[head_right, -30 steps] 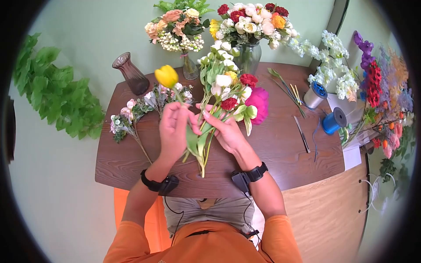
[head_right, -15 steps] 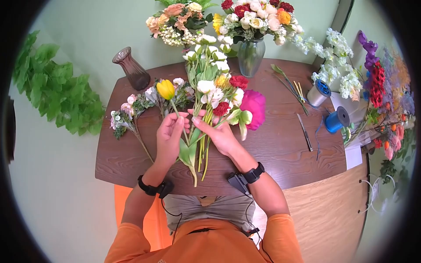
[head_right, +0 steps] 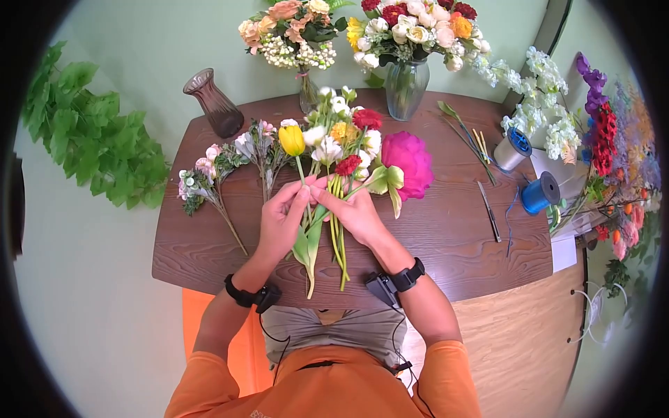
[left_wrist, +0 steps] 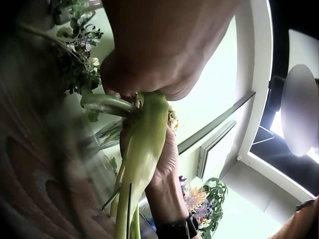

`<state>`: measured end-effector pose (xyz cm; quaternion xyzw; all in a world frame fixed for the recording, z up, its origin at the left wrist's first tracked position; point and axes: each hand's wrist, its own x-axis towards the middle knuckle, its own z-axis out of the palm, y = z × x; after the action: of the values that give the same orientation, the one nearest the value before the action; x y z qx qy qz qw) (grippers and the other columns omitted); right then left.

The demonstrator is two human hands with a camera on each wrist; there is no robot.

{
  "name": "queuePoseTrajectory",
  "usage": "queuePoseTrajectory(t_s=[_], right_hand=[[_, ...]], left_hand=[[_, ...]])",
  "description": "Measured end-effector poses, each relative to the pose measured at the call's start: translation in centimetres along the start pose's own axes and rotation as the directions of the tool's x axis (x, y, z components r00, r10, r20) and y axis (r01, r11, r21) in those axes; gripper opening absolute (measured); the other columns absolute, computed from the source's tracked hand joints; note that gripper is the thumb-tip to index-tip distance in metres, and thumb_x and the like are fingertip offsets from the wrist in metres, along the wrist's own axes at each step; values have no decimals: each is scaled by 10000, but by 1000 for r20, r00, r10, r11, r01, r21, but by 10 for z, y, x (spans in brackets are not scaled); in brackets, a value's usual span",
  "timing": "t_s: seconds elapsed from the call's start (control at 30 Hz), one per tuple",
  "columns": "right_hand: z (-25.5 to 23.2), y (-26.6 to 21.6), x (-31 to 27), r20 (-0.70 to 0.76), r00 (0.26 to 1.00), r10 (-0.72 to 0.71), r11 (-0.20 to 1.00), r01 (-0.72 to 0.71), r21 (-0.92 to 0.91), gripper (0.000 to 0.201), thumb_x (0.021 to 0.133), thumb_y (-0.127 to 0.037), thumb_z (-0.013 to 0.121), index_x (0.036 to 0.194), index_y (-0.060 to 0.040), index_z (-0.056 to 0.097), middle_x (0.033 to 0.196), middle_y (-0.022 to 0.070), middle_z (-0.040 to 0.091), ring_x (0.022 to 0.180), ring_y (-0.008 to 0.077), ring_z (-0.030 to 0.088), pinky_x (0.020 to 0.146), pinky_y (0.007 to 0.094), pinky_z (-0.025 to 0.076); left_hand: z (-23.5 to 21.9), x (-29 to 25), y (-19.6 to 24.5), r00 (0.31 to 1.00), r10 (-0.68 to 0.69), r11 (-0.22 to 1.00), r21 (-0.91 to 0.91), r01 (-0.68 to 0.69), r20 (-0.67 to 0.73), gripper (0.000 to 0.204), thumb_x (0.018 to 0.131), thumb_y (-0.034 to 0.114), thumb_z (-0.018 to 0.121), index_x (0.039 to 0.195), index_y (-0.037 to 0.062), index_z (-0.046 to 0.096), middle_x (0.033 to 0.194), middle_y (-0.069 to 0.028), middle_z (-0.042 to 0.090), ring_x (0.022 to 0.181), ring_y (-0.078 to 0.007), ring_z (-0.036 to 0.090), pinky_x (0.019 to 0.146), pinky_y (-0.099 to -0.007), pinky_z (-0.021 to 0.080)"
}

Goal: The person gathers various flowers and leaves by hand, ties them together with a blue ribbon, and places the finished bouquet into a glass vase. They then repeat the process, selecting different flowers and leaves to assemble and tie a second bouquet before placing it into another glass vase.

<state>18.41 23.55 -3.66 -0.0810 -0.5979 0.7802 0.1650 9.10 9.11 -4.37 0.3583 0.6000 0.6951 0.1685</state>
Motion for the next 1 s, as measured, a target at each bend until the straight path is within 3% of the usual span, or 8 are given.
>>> queuePoseTrajectory(t_s=[0.33, 0.43, 0.6, 0.63, 0.73, 0.83, 0.9, 1.0], right_hand=[[-6, 7, 2, 107, 991, 86, 989, -98, 109, 260, 896, -48, 769, 1147, -61, 703, 994, 7, 714, 867, 76, 656, 676, 219, 496], [-2, 2, 1, 146, 981, 127, 962, -158, 221, 289, 917, -89, 763, 1186, -22, 681, 1057, 27, 713, 991, 109, 668, 807, 258, 527], [-7, -5, -5, 241, 970, -5, 877, -112, 468, 187, 1001, -183, 671, 1106, -32, 636, 913, 84, 657, 911, 203, 660, 928, 366, 543], [-6, -2, -5, 265, 957, -117, 865, -32, 500, 180, 1005, -210, 666, 1053, -40, 630, 884, 75, 637, 866, 203, 639, 852, 373, 539], [-12, -5, -10, 421, 899, -121, 875, -103, 472, 175, 999, -223, 671, 1007, -55, 624, 861, 76, 621, 830, 200, 608, 757, 349, 499], [-7, -8, -13, 540, 815, -210, 847, -124, 517, 178, 993, -238, 676, 1009, -67, 629, 842, 77, 606, 798, 192, 577, 709, 321, 452], [-5, -13, -15, 547, 818, -180, 857, -143, 496, 175, 1009, -252, 652, 1012, -78, 632, 828, 74, 594, 787, 192, 562, 712, 320, 449], [-1, -15, -12, 445, 876, -184, 862, -74, 501, 188, 1027, -261, 623, 1031, -73, 619, 845, 78, 615, 810, 185, 569, 712, 315, 446]], left_hand=[[-6, 6, 2, 991, -117, 976, -175, 126, 62, 290, 1065, 100, 549, 1277, -76, 641, 1273, -125, 660, 1070, -170, 681, 957, -287, 549], [-9, 4, 8, 991, -131, 973, -188, 132, 21, 276, 1056, 90, 567, 1253, -81, 657, 1255, -108, 634, 1070, -170, 674, 956, -287, 548], [-6, -2, 16, 999, -34, 972, -229, 43, 43, 260, 992, -19, 627, 1245, -55, 676, 1234, -84, 576, 999, -157, 664, 849, -282, 565], [-6, -3, 11, 998, -44, 967, -249, 55, 50, 252, 990, -29, 622, 1234, -57, 680, 1230, -86, 557, 997, -162, 667, 841, -281, 570], [-4, -4, -1, 998, -62, 957, -281, 69, 34, 250, 996, -31, 608, 1231, -42, 692, 1228, -67, 537, 967, -136, 668, 810, -242, 583], [1, -4, 5, 1000, 23, 980, -197, -26, -13, 237, 974, -66, 605, 1171, -20, 728, 1172, -77, 563, 941, -138, 665, 779, -240, 569], [6, -5, 16, 970, 242, 949, 208, -238, 5, 247, 948, -94, 599, 1113, 4, 754, 1098, -88, 583, 912, -137, 663, 754, -241, 554], [11, -4, 14, 954, 293, 944, 182, -276, -70, 253, 935, -108, 593, 1090, 8, 757, 1065, -90, 583, 878, -132, 658, 701, -239, 544]])
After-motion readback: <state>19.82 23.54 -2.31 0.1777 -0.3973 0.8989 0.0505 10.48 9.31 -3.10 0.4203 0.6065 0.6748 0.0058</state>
